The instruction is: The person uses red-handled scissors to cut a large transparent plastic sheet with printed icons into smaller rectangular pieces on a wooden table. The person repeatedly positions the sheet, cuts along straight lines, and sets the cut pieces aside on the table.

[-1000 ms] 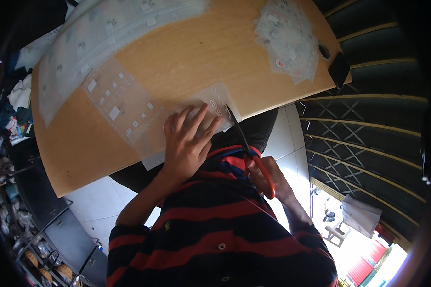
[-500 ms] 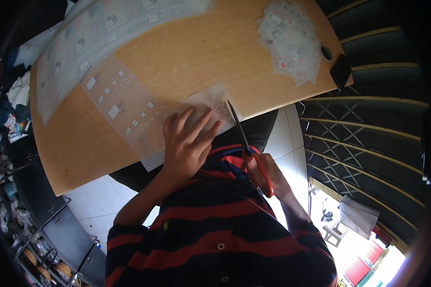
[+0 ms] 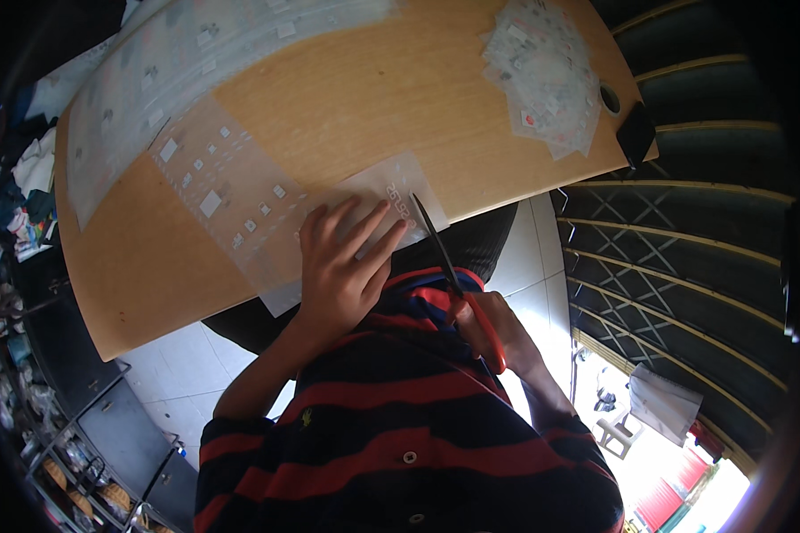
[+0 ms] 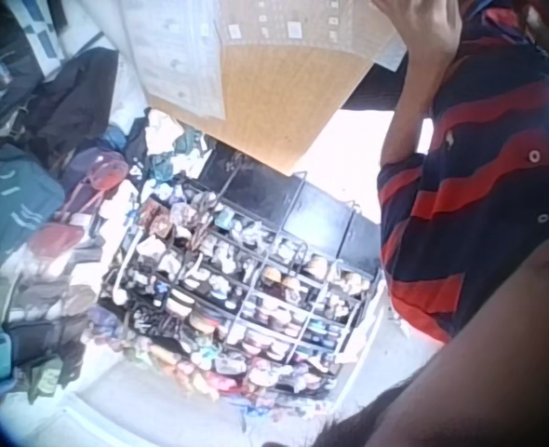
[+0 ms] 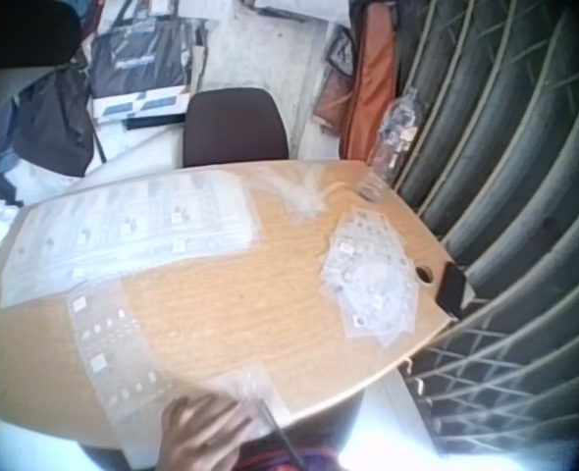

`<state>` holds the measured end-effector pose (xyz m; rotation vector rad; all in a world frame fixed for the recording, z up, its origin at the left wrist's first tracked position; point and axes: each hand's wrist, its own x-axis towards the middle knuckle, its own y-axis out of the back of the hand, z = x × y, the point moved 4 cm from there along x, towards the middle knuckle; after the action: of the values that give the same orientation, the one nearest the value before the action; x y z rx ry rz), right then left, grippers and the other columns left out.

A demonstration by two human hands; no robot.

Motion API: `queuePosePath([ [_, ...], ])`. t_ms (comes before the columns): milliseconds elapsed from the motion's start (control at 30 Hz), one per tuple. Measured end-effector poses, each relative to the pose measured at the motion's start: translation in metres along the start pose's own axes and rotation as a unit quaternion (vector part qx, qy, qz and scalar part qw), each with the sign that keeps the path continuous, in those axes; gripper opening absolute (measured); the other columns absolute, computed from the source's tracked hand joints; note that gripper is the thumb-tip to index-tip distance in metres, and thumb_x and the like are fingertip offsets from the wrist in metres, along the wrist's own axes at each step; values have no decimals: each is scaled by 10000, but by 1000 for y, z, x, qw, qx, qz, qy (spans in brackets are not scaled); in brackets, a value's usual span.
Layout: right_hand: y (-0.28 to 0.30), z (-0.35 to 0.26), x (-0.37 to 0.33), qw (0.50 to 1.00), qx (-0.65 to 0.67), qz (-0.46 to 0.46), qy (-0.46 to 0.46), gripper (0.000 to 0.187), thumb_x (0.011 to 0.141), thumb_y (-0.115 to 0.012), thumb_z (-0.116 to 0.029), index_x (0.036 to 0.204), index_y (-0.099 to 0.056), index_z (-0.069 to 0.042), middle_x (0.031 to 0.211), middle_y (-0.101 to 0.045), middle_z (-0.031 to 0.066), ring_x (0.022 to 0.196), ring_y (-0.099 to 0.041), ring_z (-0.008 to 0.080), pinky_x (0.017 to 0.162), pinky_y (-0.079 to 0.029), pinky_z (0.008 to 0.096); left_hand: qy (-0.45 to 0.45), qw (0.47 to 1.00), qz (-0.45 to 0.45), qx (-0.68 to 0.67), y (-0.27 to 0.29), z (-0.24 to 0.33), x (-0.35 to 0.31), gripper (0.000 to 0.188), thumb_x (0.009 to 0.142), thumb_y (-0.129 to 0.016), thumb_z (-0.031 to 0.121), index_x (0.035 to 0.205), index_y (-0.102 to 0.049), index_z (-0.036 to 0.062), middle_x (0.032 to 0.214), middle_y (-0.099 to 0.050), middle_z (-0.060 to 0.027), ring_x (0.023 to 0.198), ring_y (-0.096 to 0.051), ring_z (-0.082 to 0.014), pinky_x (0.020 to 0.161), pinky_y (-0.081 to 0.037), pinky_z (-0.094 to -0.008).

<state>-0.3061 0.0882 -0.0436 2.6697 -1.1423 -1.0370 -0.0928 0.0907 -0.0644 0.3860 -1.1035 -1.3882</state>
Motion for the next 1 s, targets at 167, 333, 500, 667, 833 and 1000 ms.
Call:
queuePosePath([
  [167, -2, 2, 2, 1000, 16, -11, -3, 546, 1018, -456, -464, 794, -593, 15, 619, -520, 137, 607, -561, 290, 623, -434, 422, 11, 1000, 16, -9, 2, -2, -1, 422, 787, -670, 72, 1204, -690, 133, 1309, -601, -88, 1211, -502, -354, 1030, -320, -564],
  [333, -3, 6, 3, 1000, 24, -20, -1, 527, 1026, -455, -442, 776, -572, 6, 608, -499, 120, 584, -528, 261, 603, -419, 408, 30, 999, 28, -13, 5, -4, 0, 380, 806, -667, 78, 1180, -702, 137, 1270, -629, -79, 1203, -521, -341, 1032, -320, -563],
  [500, -5, 7, 5, 1000, 28, -5, 7, 532, 1035, -444, -431, 738, -547, -1, 574, -457, 96, 542, -477, 233, 572, -396, 399, 14, 1000, 14, -11, 4, 1, -6, 349, 819, -667, 110, 1163, -714, 149, 1301, -618, -76, 1215, -515, -334, 1046, -309, -564],
  [667, -6, 9, 7, 999, 41, 11, 5, 555, 1036, -443, -446, 699, -520, -11, 543, -411, 70, 513, -421, 186, 535, -364, 387, 18, 1000, 4, -13, 1, 4, -11, 341, 826, -664, 126, 1160, -721, 163, 1345, -595, -67, 1239, -500, -326, 1069, -290, -567],
  [833, -6, 14, 7, 999, 50, 12, 12, 571, 1029, -466, -454, 663, -509, -18, 503, -392, 42, 477, -403, 167, 497, -349, 371, 21, 1000, -3, -15, 0, 4, -13, 345, 826, -664, 123, 1163, -721, 170, 1359, -587, -66, 1256, -491, -327, 1081, -278, -568],
  [1000, -5, 9, 6, 996, 55, -4, -65, 563, 1019, -498, -449, 665, -522, -12, 500, -423, 50, 483, -444, 164, 500, -369, 365, 20, 1000, -4, -10, -1, 3, -15, 342, 826, -670, 130, 1160, -725, 178, 1363, -586, -46, 1263, -489, -323, 1083, -278, -568],
])
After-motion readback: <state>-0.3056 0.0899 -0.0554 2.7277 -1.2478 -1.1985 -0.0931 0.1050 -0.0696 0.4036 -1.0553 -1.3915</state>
